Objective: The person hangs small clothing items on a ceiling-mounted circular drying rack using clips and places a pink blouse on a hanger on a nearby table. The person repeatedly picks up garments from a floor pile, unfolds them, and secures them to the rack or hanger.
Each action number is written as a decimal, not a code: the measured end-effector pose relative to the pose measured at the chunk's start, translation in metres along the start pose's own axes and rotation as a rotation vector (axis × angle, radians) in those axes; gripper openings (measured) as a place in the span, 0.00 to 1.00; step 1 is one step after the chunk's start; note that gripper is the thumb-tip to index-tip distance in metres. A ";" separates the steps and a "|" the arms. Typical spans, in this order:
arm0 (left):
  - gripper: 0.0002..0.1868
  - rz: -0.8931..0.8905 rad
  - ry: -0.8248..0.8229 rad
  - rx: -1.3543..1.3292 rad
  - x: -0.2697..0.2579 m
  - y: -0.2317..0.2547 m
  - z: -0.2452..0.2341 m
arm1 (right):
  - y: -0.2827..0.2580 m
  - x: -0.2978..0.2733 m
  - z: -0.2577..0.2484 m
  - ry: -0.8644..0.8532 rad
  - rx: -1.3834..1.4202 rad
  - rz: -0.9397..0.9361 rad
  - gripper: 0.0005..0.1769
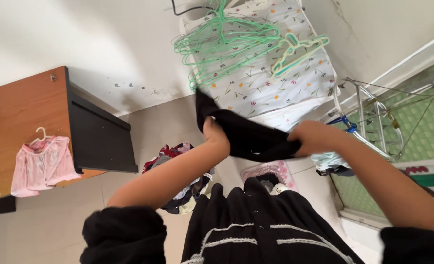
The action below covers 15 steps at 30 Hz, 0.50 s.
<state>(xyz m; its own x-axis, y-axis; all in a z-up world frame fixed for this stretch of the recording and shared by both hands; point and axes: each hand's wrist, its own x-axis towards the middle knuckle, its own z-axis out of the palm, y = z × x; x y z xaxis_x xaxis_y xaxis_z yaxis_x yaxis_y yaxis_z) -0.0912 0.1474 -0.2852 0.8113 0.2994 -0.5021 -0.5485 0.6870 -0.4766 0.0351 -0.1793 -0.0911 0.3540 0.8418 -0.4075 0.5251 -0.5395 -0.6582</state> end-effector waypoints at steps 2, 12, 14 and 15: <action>0.33 0.242 0.092 -0.456 -0.042 -0.015 0.024 | -0.009 0.013 0.031 0.166 -1.123 -0.107 0.11; 0.49 0.911 0.421 -2.122 -0.141 -0.084 0.150 | -0.024 0.031 0.007 -0.339 -0.884 0.741 0.30; 0.31 0.362 0.644 -2.191 -0.121 -0.059 0.152 | 0.010 0.030 -0.008 -0.228 -1.204 0.314 0.51; 0.31 0.360 0.636 -2.198 -0.128 -0.055 0.154 | -0.002 0.027 -0.017 -0.230 -1.209 0.306 0.51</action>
<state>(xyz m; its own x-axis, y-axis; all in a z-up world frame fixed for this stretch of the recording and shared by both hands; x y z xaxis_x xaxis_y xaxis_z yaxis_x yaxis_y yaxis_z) -0.1337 0.1731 -0.0842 0.7623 -0.2699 -0.5883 -0.2710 -0.9585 0.0885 0.0565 -0.1554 -0.0905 0.5072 0.5982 -0.6204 0.8580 -0.2834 0.4283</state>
